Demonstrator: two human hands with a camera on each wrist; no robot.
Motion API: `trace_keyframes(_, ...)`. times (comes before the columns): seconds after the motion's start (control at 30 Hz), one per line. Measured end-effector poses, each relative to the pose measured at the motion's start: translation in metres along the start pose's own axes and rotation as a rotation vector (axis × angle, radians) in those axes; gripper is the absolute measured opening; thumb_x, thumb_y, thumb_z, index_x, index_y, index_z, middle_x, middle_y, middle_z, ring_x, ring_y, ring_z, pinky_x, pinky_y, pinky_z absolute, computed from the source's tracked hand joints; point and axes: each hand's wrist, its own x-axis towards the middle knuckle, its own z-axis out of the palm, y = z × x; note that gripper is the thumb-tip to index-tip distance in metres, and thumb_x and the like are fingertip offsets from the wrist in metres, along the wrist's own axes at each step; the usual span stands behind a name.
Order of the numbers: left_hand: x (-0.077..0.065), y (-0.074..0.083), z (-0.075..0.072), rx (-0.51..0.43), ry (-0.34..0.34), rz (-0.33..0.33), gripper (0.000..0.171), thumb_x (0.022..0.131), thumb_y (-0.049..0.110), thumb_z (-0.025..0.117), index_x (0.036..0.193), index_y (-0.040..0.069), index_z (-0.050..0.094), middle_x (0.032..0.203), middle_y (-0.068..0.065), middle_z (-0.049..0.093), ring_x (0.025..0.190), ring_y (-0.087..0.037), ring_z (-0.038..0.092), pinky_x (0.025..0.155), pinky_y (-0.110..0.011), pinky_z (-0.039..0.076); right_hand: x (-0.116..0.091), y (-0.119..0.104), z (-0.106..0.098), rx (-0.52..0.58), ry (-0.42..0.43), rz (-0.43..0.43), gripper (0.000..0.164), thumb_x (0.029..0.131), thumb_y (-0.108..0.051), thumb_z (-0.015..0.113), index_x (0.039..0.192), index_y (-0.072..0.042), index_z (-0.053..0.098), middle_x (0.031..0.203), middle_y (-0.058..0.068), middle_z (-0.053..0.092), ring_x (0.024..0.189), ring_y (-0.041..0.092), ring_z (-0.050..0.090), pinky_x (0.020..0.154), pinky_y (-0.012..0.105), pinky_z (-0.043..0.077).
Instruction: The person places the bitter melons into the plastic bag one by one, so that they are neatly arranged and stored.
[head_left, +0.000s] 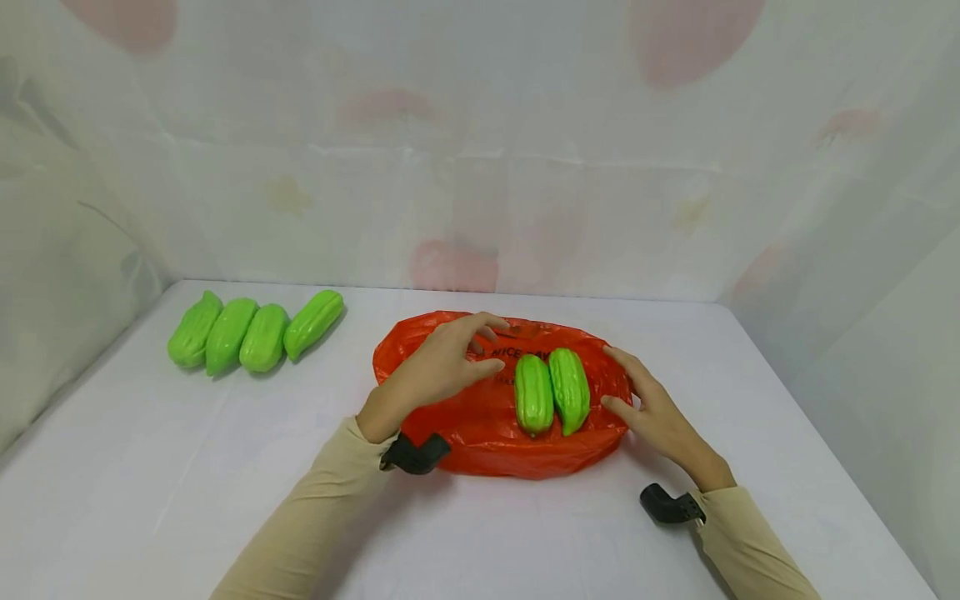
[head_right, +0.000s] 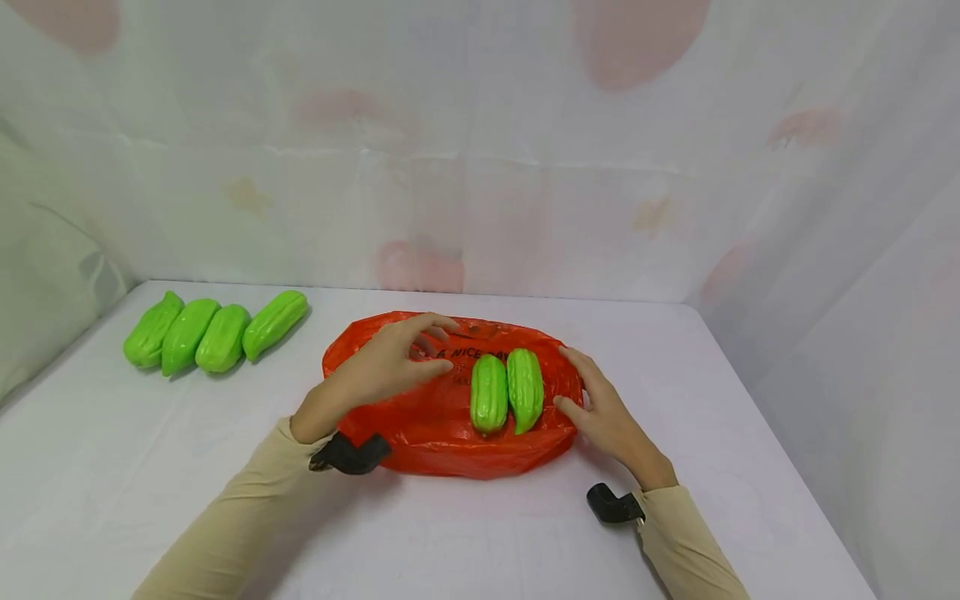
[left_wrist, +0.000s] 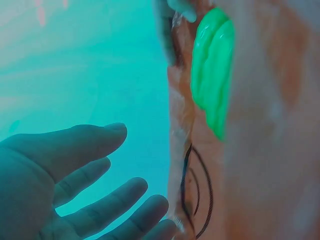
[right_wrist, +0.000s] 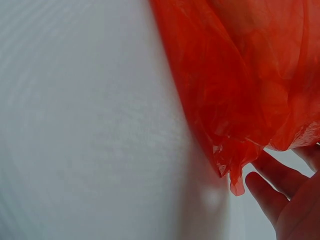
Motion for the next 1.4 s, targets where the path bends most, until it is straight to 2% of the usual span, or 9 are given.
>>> trace_keyframes(0.33, -0.003, -0.007, -0.021, 0.025, 0.074, 0.023, 0.049, 0.092, 0.017, 0.069, 0.137, 0.011, 0.053, 0.129, -0.014, 0.064, 0.114, -0.032, 0.061, 0.092, -0.046, 0.052, 0.001, 0.001, 0.0, -0.004, 0.0, -0.002, 0.065, 0.096, -0.005, 0.057, 0.154, -0.006, 0.029, 0.159, 0.021, 0.029, 0.143, 0.046, 0.034, 0.11, 0.062, 0.034)
trace_keyframes(0.73, -0.007, -0.016, -0.042, 0.002, 0.126, -0.017, 0.052, 0.092, 0.018, 0.069, 0.141, 0.016, 0.05, 0.133, -0.015, 0.061, 0.116, -0.034, 0.061, 0.092, -0.048, 0.053, 0.0, 0.0, 0.0, 0.003, -0.006, 0.003, 0.065, 0.096, -0.006, 0.057, 0.154, -0.007, 0.028, 0.159, 0.022, 0.028, 0.142, 0.048, 0.033, 0.109, 0.065, 0.033)
trace_keyframes(1.07, -0.009, -0.024, -0.053, 0.02, 0.174, 0.0, 0.052, 0.093, 0.02, 0.07, 0.14, 0.019, 0.05, 0.13, -0.014, 0.062, 0.112, -0.033, 0.062, 0.093, -0.05, 0.053, -0.001, -0.001, 0.0, 0.011, -0.002, 0.015, 0.065, 0.095, -0.003, 0.057, 0.154, -0.006, 0.028, 0.159, 0.023, 0.028, 0.143, 0.049, 0.033, 0.109, 0.065, 0.034)
trace_keyframes(1.4, -0.015, -0.036, -0.067, -0.015, 0.202, -0.015, 0.054, 0.094, 0.019, 0.067, 0.144, 0.014, 0.046, 0.134, -0.018, 0.058, 0.115, -0.037, 0.059, 0.097, -0.05, 0.051, -0.002, -0.002, 0.0, 0.006, 0.002, 0.007, 0.065, 0.096, -0.004, 0.056, 0.154, -0.006, 0.028, 0.158, 0.022, 0.03, 0.141, 0.049, 0.034, 0.107, 0.064, 0.036)
